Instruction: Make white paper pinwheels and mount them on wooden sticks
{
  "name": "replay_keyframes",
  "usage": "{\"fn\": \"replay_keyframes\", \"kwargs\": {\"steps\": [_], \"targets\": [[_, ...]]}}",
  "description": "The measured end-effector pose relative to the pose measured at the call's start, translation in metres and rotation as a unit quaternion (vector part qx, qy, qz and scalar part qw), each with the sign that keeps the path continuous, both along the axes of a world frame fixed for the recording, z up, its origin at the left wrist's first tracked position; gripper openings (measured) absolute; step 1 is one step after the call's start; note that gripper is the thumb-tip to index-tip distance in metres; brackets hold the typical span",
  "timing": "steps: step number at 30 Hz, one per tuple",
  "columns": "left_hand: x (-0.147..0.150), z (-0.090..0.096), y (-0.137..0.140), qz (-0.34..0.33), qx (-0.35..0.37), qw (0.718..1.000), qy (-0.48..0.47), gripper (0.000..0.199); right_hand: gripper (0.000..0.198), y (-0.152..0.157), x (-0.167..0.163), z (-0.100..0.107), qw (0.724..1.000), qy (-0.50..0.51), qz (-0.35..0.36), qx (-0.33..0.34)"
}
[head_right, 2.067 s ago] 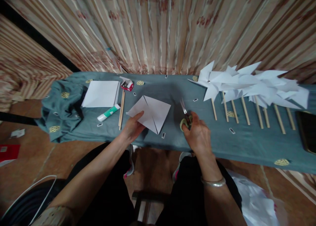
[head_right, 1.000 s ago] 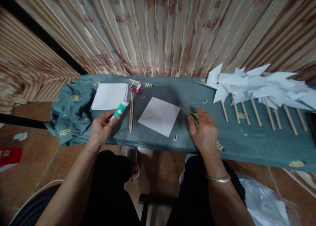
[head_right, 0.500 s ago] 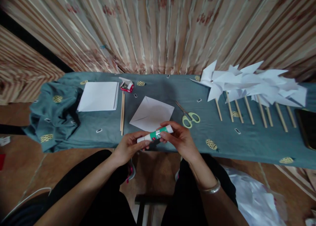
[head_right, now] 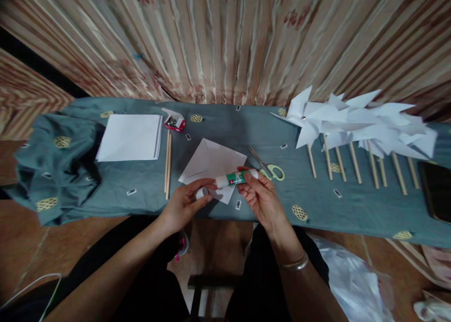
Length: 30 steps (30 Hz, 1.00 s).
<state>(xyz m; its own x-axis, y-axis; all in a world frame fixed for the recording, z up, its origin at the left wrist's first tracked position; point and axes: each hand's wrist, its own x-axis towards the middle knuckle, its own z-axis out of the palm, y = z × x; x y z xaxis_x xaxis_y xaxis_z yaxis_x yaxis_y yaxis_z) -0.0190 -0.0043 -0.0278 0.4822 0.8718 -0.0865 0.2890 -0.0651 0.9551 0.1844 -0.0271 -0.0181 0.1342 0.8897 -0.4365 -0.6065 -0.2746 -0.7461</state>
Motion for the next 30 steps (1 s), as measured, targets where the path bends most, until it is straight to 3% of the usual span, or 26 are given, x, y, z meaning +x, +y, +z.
{"fn": "replay_keyframes", "kwargs": {"steps": [2,5,9,14,21,24,30], "targets": [[0.0,-0.003,-0.001,-0.034,0.117,0.989,0.082,0.03,0.031,0.004,0.004,-0.001,1.0,-0.018,-0.011,0.017],[0.0,-0.006,-0.004,-0.107,0.27,0.942,0.168,0.032,0.028,0.01,0.012,-0.002,0.996,-0.075,-0.03,0.043],[-0.006,-0.009,-0.001,-0.133,0.354,0.902,0.208,0.035,0.028,0.018,0.019,-0.004,0.984,-0.161,-0.028,0.063],[-0.02,-0.013,0.016,-0.082,0.337,0.92,0.183,0.035,0.034,0.032,0.012,0.006,0.942,-0.308,-0.03,0.13],[-0.018,-0.016,0.024,-0.065,0.325,0.927,0.177,0.045,0.038,0.047,-0.004,0.027,0.819,-0.542,0.108,0.156],[-0.015,-0.02,0.024,-0.079,0.333,0.922,0.179,0.039,0.038,0.049,-0.007,0.027,0.771,-0.598,0.141,0.17],[-0.011,-0.024,0.022,-0.094,0.327,0.923,0.178,0.041,0.037,0.048,-0.011,0.026,0.714,-0.654,0.156,0.195]]}}
